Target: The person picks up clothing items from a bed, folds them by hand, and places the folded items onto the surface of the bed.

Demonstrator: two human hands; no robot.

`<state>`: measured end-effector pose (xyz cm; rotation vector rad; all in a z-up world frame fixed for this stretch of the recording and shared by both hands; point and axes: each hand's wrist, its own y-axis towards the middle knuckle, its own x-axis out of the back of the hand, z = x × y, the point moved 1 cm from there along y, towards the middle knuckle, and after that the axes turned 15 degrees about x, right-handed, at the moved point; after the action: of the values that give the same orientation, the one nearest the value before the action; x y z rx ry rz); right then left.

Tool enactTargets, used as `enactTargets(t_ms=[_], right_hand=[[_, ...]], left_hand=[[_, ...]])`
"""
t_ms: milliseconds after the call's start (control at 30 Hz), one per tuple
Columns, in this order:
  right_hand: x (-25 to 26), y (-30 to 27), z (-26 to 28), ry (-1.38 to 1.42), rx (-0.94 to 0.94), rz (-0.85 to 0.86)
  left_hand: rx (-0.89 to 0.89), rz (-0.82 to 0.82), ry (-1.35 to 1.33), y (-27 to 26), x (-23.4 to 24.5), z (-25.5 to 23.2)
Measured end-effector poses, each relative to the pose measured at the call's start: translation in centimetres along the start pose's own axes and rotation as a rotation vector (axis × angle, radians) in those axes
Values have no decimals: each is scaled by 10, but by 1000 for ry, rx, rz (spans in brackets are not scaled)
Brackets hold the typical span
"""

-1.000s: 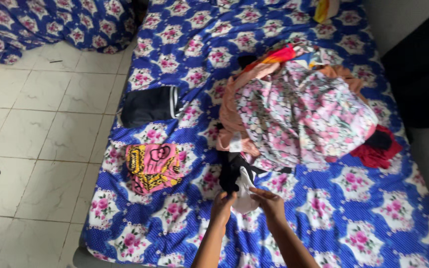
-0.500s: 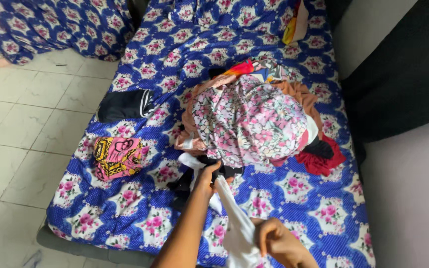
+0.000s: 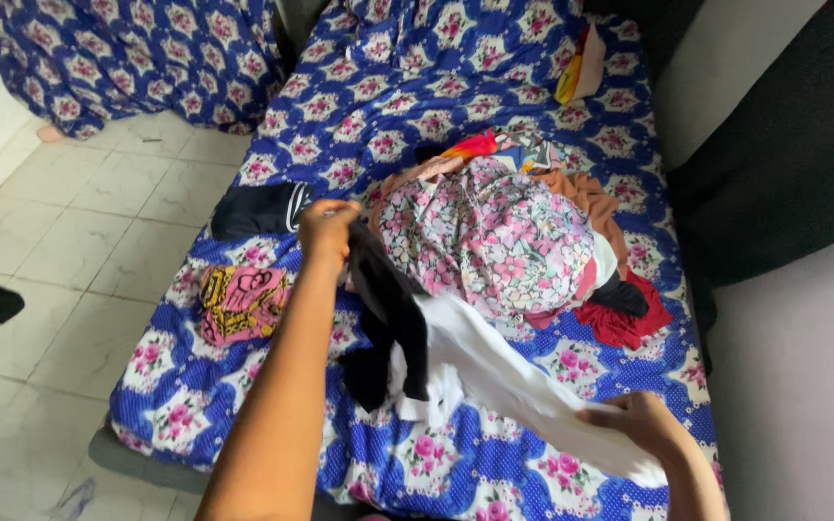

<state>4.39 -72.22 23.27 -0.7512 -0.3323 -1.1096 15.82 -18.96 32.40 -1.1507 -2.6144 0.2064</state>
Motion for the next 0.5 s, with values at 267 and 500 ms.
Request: enactTargets(t_ms=[267, 500], right_hand=[[-2, -22, 57, 501, 35, -403], [-6, -47, 232, 1098, 543, -438]], left_hand=[[81, 557, -63, 36, 14, 39], [-275, 878, 333, -74, -26, 119]])
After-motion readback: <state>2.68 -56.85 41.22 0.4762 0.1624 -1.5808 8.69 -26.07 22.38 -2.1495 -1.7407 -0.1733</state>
